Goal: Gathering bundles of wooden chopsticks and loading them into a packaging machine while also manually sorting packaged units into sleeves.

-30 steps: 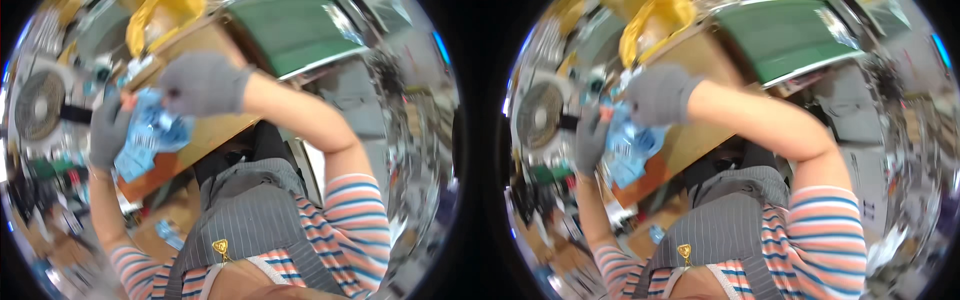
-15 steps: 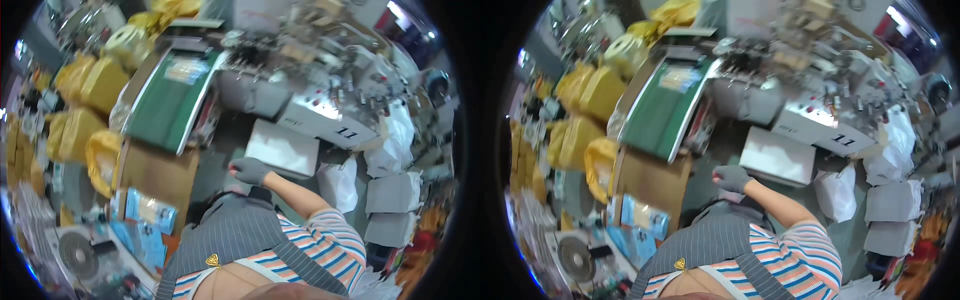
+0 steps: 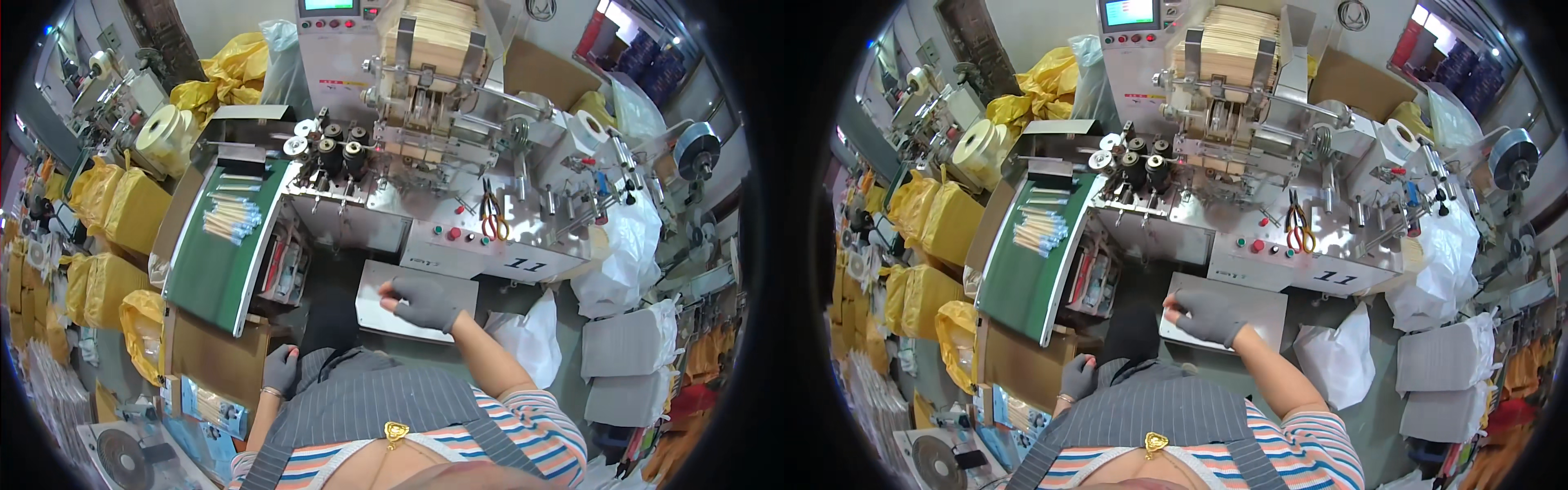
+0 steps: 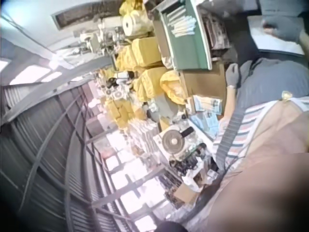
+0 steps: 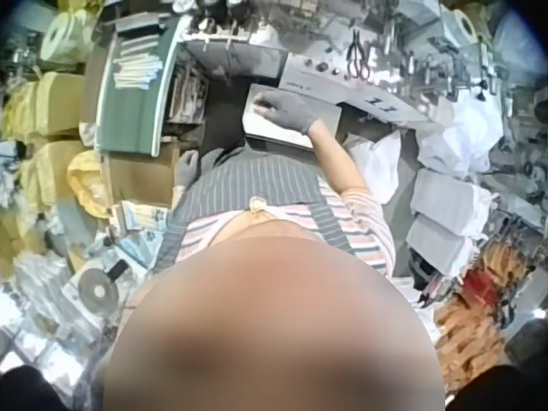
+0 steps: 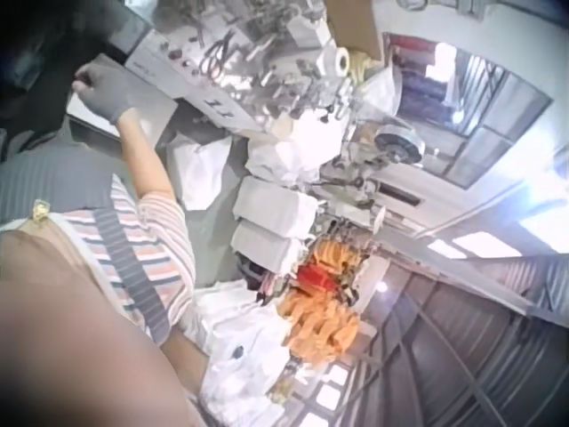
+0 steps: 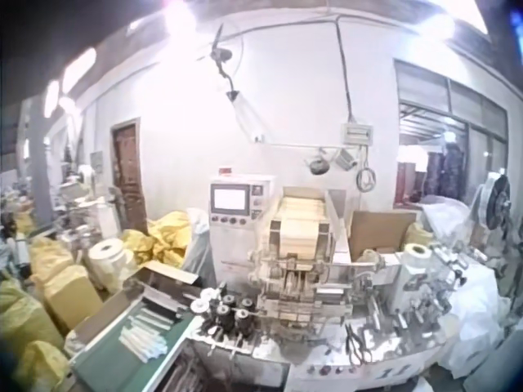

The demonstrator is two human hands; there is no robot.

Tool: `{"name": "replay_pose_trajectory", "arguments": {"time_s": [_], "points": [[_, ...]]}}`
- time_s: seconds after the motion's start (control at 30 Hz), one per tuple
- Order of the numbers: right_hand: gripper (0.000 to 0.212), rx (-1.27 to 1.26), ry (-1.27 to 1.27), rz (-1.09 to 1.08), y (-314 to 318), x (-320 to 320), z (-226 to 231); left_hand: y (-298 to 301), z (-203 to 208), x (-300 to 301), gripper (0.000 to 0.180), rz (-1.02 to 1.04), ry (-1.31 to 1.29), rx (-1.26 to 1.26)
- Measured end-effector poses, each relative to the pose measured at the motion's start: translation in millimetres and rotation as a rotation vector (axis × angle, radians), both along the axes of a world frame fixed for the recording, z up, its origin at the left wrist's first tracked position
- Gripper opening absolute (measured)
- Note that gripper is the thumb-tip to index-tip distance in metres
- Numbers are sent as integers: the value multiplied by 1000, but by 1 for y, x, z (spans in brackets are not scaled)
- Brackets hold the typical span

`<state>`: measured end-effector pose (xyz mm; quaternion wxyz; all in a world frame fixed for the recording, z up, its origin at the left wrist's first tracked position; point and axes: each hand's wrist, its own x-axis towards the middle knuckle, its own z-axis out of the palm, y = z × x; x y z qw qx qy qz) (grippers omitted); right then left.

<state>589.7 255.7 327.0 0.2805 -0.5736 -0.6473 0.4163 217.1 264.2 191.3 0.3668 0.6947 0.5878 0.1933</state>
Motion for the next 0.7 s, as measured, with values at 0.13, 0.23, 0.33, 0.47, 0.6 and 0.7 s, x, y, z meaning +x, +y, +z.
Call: {"name": "replay_pose_trajectory", "arguments": {"time_s": [0.13,0.23,0.33,0.47,0.6,0.7], "points": [[29,102,-21,5,48,41,34,91,11,51,18,-40,-177,113],[21,132,8,-231,82,86,117,159,58,106,18,-123,-181,225],[17,226,-9,-441,118,122,205,219,111,153,17,-179,-331,262],[17,190,-43,-590,150,141,287,257,202,207,18,-294,-391,152],[18,83,-59,-615,173,170,306,274,247,220,20,-285,-388,13],[18,45,77,-713,189,199,306,278,266,213,21,-226,-382,-30]]}}
